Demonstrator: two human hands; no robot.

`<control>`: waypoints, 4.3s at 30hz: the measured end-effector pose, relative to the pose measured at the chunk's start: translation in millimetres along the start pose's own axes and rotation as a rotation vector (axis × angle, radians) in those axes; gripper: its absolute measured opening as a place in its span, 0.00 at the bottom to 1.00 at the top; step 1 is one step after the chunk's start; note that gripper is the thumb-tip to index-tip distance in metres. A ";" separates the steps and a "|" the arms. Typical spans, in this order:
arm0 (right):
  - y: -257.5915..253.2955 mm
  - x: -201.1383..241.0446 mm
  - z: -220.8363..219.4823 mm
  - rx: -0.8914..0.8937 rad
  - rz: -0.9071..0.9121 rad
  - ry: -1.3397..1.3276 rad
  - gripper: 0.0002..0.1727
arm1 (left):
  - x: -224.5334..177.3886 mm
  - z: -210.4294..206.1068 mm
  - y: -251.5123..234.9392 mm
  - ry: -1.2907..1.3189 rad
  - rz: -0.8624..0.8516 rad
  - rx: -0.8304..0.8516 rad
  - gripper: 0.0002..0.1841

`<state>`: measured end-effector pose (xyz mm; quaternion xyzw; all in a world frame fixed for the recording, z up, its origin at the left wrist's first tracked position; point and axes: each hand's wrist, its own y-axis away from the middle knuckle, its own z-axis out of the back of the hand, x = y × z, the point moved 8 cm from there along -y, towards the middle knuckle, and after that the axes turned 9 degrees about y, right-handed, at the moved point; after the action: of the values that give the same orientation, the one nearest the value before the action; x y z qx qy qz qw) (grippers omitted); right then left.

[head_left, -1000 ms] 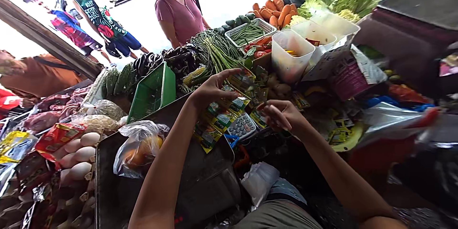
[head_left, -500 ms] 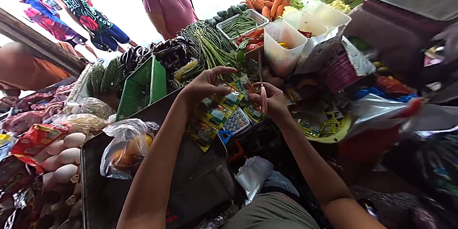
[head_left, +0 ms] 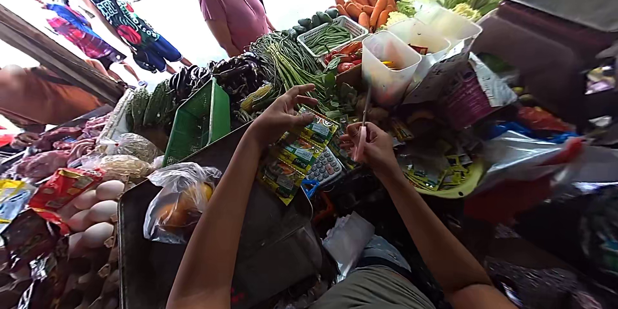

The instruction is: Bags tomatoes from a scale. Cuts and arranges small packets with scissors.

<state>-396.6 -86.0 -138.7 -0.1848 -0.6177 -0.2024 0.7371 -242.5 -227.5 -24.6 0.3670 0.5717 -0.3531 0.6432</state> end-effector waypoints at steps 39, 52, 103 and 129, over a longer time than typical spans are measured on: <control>64.8 16.9 44.7 0.322 0.026 -0.131 0.26 | -9.1 0.0 6.8 -0.088 -0.128 0.002 0.35; 57.6 -11.3 62.2 0.174 -0.070 -0.144 0.26 | -14.6 9.8 10.6 -0.053 -0.198 -0.186 0.27; 33.3 18.9 -5.1 0.666 0.070 -0.147 0.29 | -9.2 -11.2 9.2 0.005 -0.069 0.230 0.40; 11.9 31.9 -15.9 0.713 0.037 -0.129 0.30 | -10.2 -15.2 12.2 0.041 -0.054 0.236 0.40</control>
<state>-372.1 -86.4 -110.3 0.0605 -0.6914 0.0513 0.7181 -240.1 -207.9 -14.8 0.4321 0.5489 -0.4274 0.5739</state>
